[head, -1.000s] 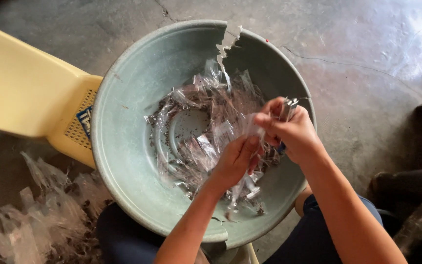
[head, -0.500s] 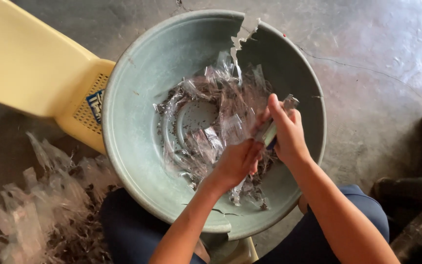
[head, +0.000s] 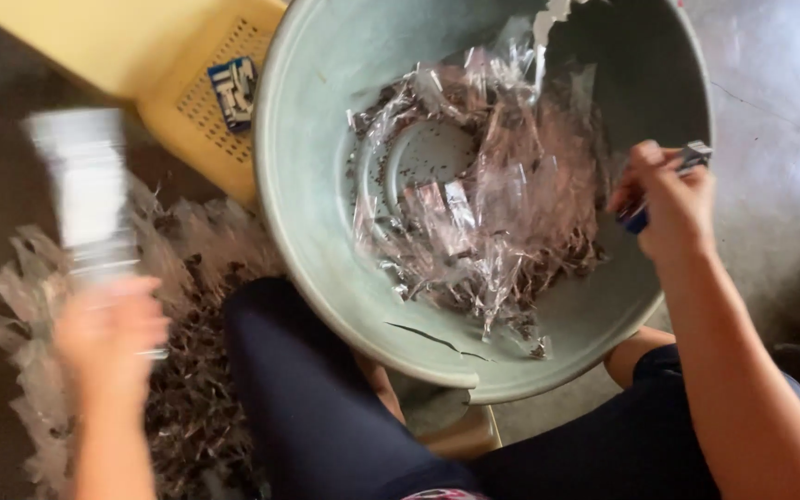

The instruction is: Sealing the ends of small plastic wrappers using a lighter

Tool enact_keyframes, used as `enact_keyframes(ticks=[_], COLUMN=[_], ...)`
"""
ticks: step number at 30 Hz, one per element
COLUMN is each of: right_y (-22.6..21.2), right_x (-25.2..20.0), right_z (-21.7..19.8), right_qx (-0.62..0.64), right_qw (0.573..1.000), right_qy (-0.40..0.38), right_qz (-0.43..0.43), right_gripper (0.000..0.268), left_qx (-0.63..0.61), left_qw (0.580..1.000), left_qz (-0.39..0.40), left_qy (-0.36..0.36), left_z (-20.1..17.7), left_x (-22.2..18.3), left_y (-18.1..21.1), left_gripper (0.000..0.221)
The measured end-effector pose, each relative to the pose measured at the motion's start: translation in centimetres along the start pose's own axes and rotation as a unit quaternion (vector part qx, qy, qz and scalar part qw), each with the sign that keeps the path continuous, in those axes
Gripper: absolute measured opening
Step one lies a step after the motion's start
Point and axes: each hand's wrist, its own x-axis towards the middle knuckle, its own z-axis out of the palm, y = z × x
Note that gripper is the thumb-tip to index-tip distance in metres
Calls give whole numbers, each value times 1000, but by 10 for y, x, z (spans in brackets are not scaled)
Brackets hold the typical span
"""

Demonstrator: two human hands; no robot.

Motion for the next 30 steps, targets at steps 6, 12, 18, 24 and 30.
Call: enact_keyframes(ticks=[6,12,18,24,30], right_y=[92,201,187,45,-33], right_x=[-18,-10,29,-7,-69], right_z=[42,109,114,67,4], right_qx=[-441,-601,-624,-512,-444], right_qw=[862,706,735,828,875], right_qy=[-217,-295,-204,-220,-155], right_qz=[-126,-231,-172,-62,-113], right_gripper=[16,29,20,14,10], left_qx=[533,520,102,73,435], left_qw=[805,804,945,927,880], left_qz=[-52,-213,268,292,20], left_qy=[256,194,157,-223,-187], left_z=[-132,-76,66,264,359], left_x=[13,-9,-55,-5,49], left_y=[-168,-155,70,78,43], left_gripper=[46,71,39,42,37])
